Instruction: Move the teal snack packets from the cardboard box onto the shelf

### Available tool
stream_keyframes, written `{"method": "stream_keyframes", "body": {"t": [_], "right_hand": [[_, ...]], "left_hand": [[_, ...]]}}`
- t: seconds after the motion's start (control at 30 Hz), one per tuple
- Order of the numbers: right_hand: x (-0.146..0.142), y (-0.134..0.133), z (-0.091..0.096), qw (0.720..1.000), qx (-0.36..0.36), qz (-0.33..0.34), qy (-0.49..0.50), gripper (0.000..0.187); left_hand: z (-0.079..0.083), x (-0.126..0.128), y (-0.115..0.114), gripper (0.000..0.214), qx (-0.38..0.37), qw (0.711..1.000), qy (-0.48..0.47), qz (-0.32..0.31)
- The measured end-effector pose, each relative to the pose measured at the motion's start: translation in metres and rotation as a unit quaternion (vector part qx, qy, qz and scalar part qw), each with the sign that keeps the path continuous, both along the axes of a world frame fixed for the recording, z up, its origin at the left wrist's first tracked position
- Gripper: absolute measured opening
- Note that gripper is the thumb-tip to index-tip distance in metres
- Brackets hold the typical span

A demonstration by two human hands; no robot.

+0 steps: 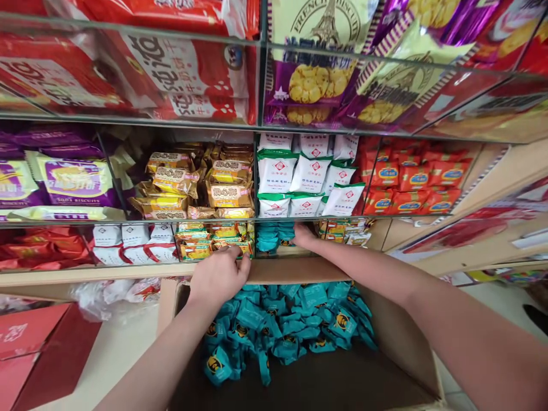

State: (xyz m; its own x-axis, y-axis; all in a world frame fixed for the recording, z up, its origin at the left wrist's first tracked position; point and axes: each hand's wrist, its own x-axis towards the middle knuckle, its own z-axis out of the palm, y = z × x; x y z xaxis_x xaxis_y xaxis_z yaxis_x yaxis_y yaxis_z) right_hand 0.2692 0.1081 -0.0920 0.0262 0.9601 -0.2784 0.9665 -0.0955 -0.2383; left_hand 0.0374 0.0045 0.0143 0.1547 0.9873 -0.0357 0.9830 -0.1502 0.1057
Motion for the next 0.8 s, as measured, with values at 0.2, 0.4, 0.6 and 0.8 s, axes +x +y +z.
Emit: {"method": "stream_keyframes", "body": {"t": [0.2,0.4,0.6,0.8], "right_hand": [[0.001,0.002,0.014,1.0,-0.027,0.014,-0.006,0.041],[0.015,-0.024,0.074,0.996,-0.022,0.076,0.035,0.021],[0.026,-0.16,0.127,0.962,0.155,0.171,0.143,0.017],[0.03,-0.211,0.021,0.985,0.127,0.04,0.109,0.041]], "left_hand": [[0.001,0.0,0.007,0.045,-0.011,1.0,0.004,0.014],[0.005,0.002,0.01,0.045,-0.022,0.999,0.012,0.021],[0.004,0.004,0.009,0.047,-0.02,0.999,0.018,0.023],[0.007,0.005,0.005,0.045,-0.036,0.999,0.022,0.019]]}}
